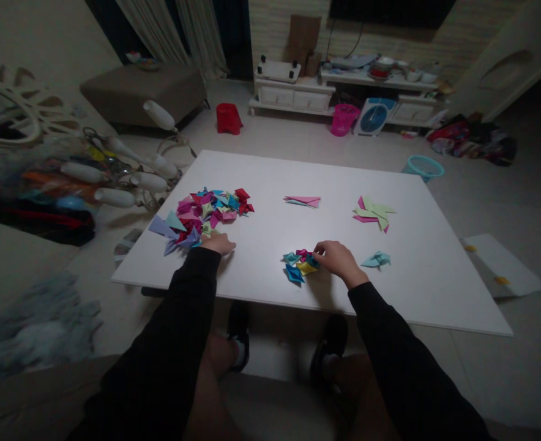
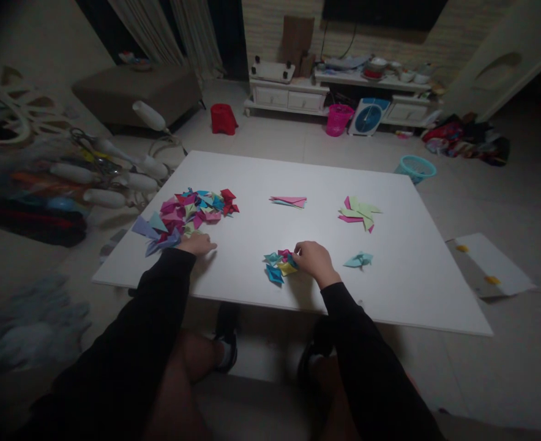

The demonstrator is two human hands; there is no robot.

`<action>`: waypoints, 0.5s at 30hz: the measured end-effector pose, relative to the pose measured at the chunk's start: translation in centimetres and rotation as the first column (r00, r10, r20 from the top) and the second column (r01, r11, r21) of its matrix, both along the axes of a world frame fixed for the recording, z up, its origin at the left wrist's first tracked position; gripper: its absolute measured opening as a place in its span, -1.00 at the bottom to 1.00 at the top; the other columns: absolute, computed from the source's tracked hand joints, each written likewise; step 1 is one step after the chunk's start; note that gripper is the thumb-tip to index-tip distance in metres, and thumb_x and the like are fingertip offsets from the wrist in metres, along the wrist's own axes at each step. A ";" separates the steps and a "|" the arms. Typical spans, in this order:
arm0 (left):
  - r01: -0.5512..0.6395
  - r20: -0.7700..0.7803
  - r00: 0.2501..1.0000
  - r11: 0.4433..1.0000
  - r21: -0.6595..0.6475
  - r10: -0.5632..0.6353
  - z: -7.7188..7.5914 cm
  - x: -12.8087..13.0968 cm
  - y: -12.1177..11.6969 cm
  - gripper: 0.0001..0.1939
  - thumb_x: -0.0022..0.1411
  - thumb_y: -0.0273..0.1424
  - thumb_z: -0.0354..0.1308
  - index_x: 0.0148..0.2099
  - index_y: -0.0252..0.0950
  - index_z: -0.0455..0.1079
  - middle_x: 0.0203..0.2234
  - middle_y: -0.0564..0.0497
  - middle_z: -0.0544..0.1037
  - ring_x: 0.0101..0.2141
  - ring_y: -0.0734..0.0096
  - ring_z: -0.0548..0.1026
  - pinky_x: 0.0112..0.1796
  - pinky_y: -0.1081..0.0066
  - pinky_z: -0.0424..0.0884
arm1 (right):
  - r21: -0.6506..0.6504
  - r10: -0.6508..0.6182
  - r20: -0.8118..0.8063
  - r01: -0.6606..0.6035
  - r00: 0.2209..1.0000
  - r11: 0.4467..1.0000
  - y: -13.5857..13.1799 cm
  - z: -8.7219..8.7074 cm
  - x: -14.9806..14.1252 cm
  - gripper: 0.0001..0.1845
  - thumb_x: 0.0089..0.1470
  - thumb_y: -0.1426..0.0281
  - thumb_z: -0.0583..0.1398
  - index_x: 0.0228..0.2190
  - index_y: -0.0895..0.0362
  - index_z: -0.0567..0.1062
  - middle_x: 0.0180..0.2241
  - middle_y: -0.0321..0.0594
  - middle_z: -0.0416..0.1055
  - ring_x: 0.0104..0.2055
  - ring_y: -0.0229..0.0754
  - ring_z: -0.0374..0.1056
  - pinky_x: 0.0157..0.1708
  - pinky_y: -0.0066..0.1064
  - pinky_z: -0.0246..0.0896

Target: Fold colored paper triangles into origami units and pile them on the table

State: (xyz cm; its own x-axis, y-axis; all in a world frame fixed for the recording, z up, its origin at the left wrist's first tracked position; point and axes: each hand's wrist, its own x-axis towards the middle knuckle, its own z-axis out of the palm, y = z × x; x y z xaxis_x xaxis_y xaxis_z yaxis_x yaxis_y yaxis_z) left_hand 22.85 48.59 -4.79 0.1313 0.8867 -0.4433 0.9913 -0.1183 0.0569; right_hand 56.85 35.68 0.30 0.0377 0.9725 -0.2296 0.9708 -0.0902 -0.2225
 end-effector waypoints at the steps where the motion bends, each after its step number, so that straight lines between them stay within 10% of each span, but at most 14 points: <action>1: -0.009 -0.019 1.000 1.000 -0.019 0.009 0.1 0.0 0.0 -0.47 0.16 -0.16 0.03 0.03 -0.39 0.47 0.09 -0.42 0.46 0.18 -0.30 0.30 0.09 -0.14 0.19 | 0.008 -0.004 -0.003 0.004 1.000 1.000 -0.1 0.1 0.0 -0.75 0.16 0.25 0.18 -0.26 0.06 0.63 -0.21 -0.16 0.60 -0.16 -0.10 0.45 -0.30 -0.41 0.15; 15: -0.047 -0.117 0.992 0.997 -0.059 0.040 0.9 2.0 -0.2 -0.40 0.22 -0.14 -0.03 0.17 -0.40 0.39 0.14 -0.38 0.43 0.17 -0.19 0.35 0.03 0.09 0.30 | 0.034 -0.038 -0.037 0.039 0.999 0.999 -0.9 0.9 1.7 -0.74 0.16 0.27 0.15 -0.26 0.05 0.62 -0.21 -0.17 0.59 -0.16 -0.11 0.44 -0.29 -0.40 0.16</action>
State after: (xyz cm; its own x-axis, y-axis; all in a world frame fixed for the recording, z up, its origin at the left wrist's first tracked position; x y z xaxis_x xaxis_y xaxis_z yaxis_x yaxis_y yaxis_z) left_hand 24.89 48.41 -3.92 0.0378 0.8609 -0.5074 0.9958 -0.0749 -0.0528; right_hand 58.56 34.74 1.16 0.0672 0.9779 -0.1981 0.9580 -0.1188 -0.2610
